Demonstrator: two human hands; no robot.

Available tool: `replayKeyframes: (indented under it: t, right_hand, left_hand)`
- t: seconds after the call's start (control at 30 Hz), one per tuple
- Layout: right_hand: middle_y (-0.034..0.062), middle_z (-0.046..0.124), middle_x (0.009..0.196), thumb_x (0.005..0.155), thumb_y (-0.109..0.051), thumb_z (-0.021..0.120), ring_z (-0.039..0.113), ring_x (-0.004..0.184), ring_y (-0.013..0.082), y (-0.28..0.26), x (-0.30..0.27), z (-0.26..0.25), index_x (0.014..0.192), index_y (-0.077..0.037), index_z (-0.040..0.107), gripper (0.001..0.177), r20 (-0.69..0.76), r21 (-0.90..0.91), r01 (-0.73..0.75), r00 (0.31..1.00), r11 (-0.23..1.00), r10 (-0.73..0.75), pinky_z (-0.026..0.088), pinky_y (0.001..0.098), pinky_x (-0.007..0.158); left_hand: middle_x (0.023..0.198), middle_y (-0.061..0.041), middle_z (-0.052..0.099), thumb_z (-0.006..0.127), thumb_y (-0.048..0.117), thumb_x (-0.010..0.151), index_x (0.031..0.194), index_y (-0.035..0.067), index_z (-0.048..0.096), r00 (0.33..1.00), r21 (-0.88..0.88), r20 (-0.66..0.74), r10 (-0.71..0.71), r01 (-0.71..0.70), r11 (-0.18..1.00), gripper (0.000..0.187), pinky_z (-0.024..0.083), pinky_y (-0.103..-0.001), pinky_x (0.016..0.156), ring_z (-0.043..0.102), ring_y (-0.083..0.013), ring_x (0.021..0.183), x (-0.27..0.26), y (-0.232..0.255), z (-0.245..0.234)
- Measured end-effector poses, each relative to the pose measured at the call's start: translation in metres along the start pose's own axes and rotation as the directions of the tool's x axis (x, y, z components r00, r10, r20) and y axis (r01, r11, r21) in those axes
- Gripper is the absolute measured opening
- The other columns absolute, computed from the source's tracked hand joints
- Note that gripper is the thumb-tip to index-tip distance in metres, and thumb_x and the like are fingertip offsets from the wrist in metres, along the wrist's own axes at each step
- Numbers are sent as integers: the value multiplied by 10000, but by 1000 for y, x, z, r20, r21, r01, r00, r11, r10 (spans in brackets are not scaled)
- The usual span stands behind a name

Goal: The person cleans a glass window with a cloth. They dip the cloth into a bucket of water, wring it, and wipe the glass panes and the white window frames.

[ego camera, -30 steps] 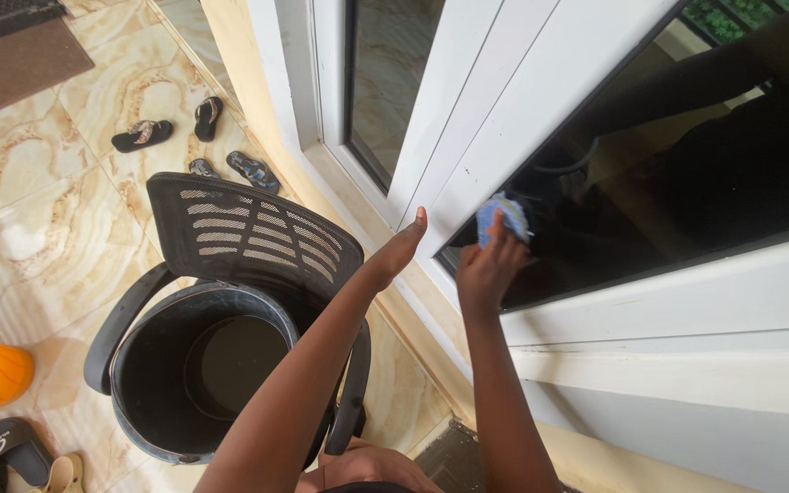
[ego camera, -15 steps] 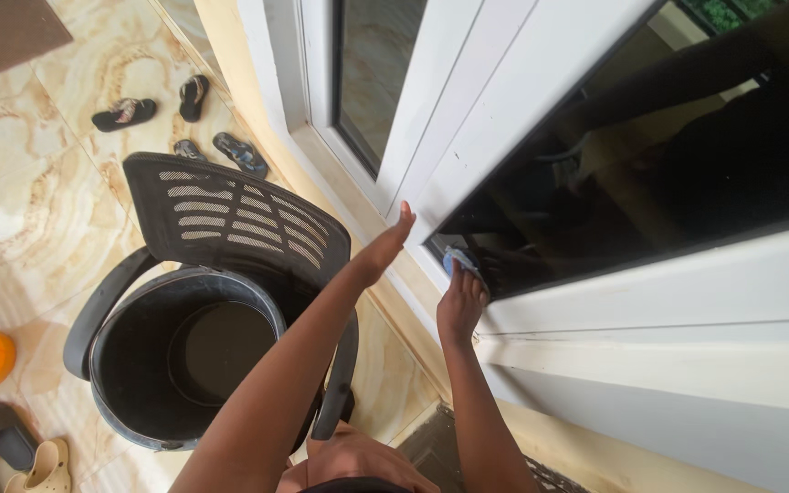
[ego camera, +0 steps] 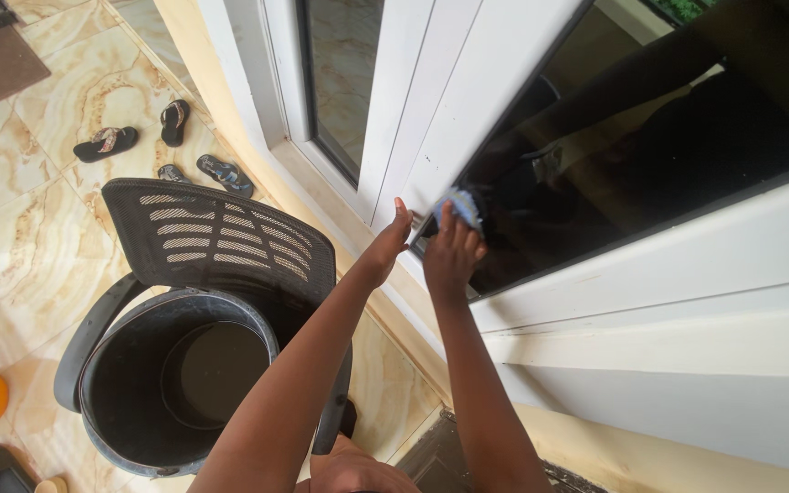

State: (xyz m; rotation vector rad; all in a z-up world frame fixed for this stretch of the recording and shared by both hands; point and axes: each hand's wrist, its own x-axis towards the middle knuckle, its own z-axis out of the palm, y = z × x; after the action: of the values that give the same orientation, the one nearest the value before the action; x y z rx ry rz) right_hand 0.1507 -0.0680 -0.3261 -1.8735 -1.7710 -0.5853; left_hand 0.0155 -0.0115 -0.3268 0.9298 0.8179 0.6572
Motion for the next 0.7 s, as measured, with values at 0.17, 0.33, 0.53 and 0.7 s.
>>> replayKeyframes:
  t: [0.17, 0.33, 0.53, 0.7]
  right_hand:
    - [66, 609, 1325, 884, -46, 611, 564, 1223, 282, 13, -84, 29, 1512, -152, 477, 651, 195, -24, -31, 980, 999, 35, 391, 457, 979]
    - [142, 559, 1336, 892, 52, 571, 532, 1201, 344, 24, -97, -10, 1486, -121, 493, 624, 106, 74, -325, 943, 943, 317, 369, 539, 933]
    - [140, 506, 1301, 929, 33, 522, 491, 1214, 352, 18, 11, -81, 1526, -112, 461, 617, -364, 25, -228, 905, 973, 221, 361, 546, 998]
    - [105, 547, 1305, 926, -10, 573, 479, 1182, 314, 6, 75, -98, 1532, -155, 478, 630, -350, -19, -168, 924, 986, 151, 352, 482, 944]
  left_hand:
    - [1715, -192, 64, 132, 852, 872, 1608, -8, 28, 995, 67, 93, -33, 27, 997, 1137, 179, -454, 1255, 87, -284, 1590, -21, 11, 6]
    - [1705, -188, -2, 133, 861, 837, 1605, 26, -63, 989, 125, 136, -64, 47, 991, 1151, 171, -468, 1252, 47, -296, 1585, -39, 15, 14]
    - [1699, -214, 6, 105, 869, 827, 1600, 0, -49, 986, 99, 132, -101, 88, 991, 1173, 159, -486, 1248, 54, -332, 1583, -29, 8, 32]
    - [1694, -233, 22, 69, 877, 824, 1594, -30, -22, 988, 108, 128, -83, 70, 992, 1194, 164, -481, 1258, 56, -335, 1581, -38, 7, 39]
